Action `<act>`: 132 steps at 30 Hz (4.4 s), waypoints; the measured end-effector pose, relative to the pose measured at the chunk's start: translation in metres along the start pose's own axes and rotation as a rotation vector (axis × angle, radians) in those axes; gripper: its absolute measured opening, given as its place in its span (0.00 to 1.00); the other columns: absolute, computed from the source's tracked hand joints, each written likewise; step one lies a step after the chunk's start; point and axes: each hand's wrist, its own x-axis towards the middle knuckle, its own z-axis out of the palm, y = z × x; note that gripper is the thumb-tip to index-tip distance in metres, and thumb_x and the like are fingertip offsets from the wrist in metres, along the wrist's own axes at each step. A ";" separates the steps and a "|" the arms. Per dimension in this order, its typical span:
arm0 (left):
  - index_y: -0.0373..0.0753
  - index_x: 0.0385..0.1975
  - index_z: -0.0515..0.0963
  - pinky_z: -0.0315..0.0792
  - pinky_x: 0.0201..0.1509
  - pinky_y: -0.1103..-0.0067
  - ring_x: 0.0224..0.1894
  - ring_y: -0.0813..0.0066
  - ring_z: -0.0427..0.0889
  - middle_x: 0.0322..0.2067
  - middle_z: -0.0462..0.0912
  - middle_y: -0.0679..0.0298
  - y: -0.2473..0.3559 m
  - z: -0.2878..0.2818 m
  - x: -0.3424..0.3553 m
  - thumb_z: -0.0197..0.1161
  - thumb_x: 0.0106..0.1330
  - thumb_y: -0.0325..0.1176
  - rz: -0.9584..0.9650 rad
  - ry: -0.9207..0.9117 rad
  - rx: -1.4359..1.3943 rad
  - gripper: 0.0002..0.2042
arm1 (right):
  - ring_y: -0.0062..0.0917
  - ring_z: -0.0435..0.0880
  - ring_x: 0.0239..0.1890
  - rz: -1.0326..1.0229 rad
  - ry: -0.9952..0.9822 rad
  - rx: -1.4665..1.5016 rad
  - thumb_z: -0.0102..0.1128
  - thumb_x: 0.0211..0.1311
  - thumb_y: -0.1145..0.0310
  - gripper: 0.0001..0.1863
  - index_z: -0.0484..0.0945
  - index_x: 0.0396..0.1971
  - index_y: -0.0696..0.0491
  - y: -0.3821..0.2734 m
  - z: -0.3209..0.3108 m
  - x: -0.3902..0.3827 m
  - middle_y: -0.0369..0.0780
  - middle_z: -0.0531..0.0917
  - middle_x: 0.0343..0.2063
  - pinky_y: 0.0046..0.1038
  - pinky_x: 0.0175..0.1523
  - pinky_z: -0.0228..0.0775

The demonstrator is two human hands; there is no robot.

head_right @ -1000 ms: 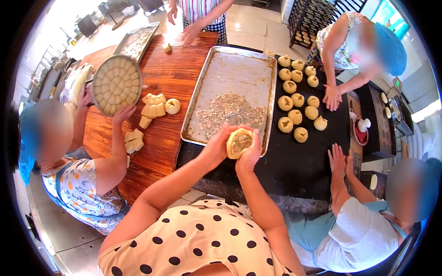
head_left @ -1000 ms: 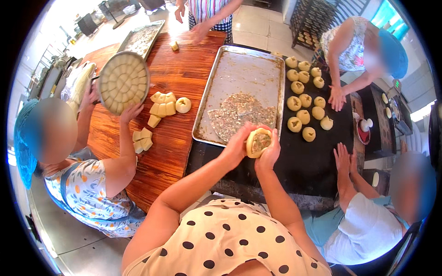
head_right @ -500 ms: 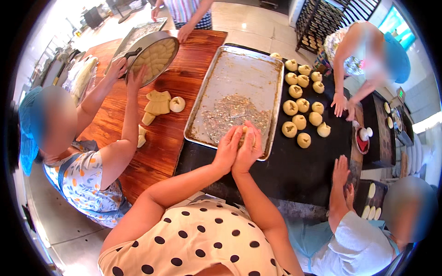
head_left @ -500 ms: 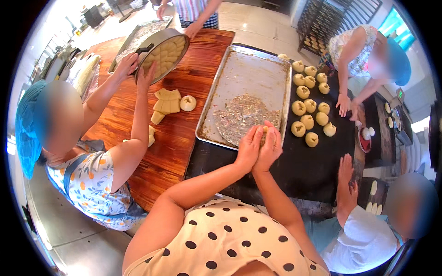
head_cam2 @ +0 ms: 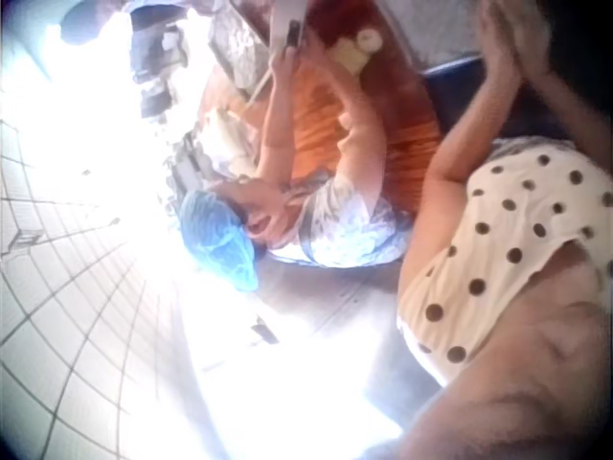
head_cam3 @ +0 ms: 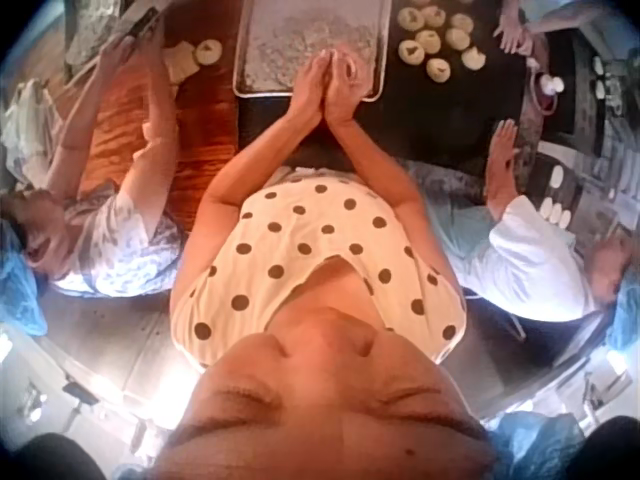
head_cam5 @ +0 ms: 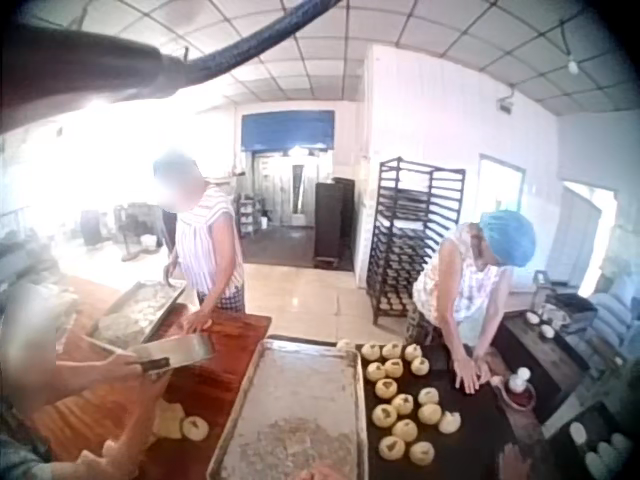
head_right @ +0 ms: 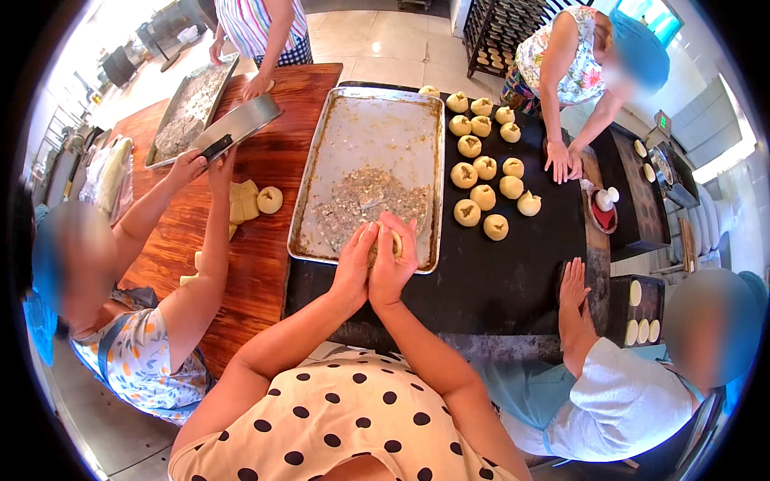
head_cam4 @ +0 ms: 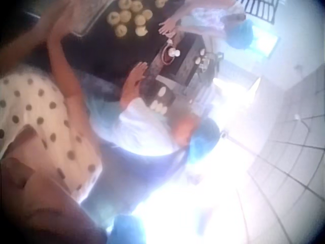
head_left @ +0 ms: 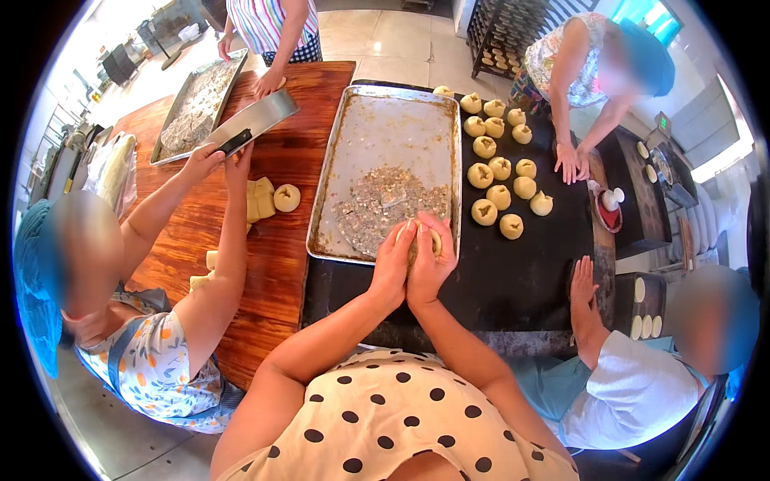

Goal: The person picks up small pieces of dough, fills them with a savory mixture from a metal tray, and shapes them into round balls by hand on a workspace.

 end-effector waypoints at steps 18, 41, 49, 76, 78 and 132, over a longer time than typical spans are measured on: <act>0.33 0.39 0.79 0.72 0.46 0.79 0.41 0.82 0.77 0.37 0.82 0.62 0.026 0.015 0.015 0.45 0.75 0.57 0.196 -0.111 0.938 0.29 | 0.27 0.81 0.45 0.135 0.003 0.096 0.42 0.75 0.63 0.21 0.81 0.42 0.63 -0.030 -0.012 0.007 0.43 0.84 0.43 0.34 0.67 0.59; 0.37 0.63 0.65 0.70 0.64 0.71 0.60 0.70 0.74 0.56 0.73 0.59 0.033 -0.007 -0.005 0.63 0.69 0.43 -0.077 -0.257 0.014 0.27 | 0.42 0.66 0.67 -0.329 -0.284 -0.544 0.79 0.44 0.71 0.53 0.54 0.69 0.59 -0.030 -0.038 -0.016 0.50 0.65 0.65 0.38 0.69 0.59; 0.39 0.65 0.60 0.70 0.63 0.75 0.58 0.74 0.74 0.55 0.74 0.63 0.053 -0.013 -0.020 0.64 0.69 0.36 -0.267 -0.588 0.270 0.28 | 0.39 0.76 0.60 -0.150 -0.588 -0.292 0.79 0.41 0.71 0.50 0.60 0.66 0.57 -0.059 -0.059 -0.005 0.45 0.77 0.57 0.38 0.66 0.65; 0.40 0.68 0.58 0.69 0.60 0.76 0.59 0.76 0.71 0.56 0.72 0.64 0.057 -0.012 -0.061 0.61 0.71 0.43 -0.317 -0.614 0.187 0.30 | 0.44 0.78 0.57 -0.514 -0.652 -0.490 0.79 0.36 0.72 0.43 0.67 0.58 0.55 -0.066 -0.063 -0.015 0.46 0.78 0.52 0.45 0.70 0.59; 0.41 0.67 0.59 0.68 0.62 0.76 0.60 0.76 0.71 0.56 0.72 0.63 0.046 -0.016 -0.057 0.61 0.71 0.45 -0.185 -0.581 0.232 0.30 | 0.44 0.78 0.57 -0.535 -0.634 -0.489 0.78 0.36 0.73 0.42 0.68 0.57 0.55 -0.072 -0.055 -0.018 0.46 0.78 0.51 0.46 0.71 0.58; 0.34 0.64 0.65 0.58 0.72 0.59 0.65 0.52 0.67 0.61 0.70 0.50 0.035 0.014 -0.053 0.39 0.77 0.54 -0.080 -0.628 -0.345 0.30 | 0.39 0.75 0.48 -0.766 -0.359 -0.088 0.63 0.42 0.81 0.17 0.77 0.37 0.57 -0.132 -0.035 -0.034 0.46 0.79 0.44 0.40 0.57 0.65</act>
